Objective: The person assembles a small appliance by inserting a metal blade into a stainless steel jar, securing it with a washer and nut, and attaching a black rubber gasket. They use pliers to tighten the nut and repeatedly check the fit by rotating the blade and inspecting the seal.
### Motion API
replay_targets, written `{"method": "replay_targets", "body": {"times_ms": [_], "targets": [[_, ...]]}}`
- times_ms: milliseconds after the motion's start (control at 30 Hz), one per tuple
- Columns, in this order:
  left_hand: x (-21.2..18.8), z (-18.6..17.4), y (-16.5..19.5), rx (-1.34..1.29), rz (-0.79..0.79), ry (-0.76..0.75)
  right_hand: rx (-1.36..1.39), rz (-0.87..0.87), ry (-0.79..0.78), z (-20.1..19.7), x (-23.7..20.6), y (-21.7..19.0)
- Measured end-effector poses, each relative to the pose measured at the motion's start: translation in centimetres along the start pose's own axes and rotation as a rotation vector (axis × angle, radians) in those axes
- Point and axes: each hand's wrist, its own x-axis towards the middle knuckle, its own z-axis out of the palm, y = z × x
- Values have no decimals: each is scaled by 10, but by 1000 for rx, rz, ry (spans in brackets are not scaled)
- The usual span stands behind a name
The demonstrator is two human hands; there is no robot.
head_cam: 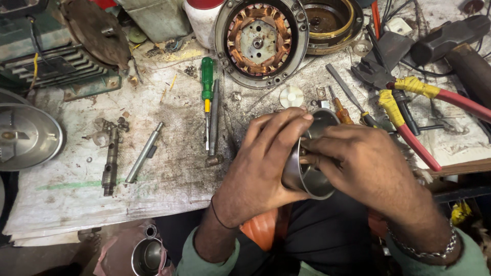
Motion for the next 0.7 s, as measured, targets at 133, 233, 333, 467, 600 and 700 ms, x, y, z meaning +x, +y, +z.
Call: {"method": "replay_targets", "body": {"times_ms": [133,233,333,467,600,700], "targets": [[0,0,2,-5,6,-7,-1,27,-43,-2,-2,4],[-1,0,4,49,-20,-18,-40,41,-84,-1,-2,9],[-3,0,3,49,-41,-17,-64,-23,-50,0,-4,12],[-6,0,-1,-3,-14,-9,-107,47,-149,3,-9,9],[-7,1,-6,-126,10,-32,-116,45,-135,0,-9,3],[-8,1,-7,-149,3,-41,-101,17,-93,-3,-8,-1]]}}
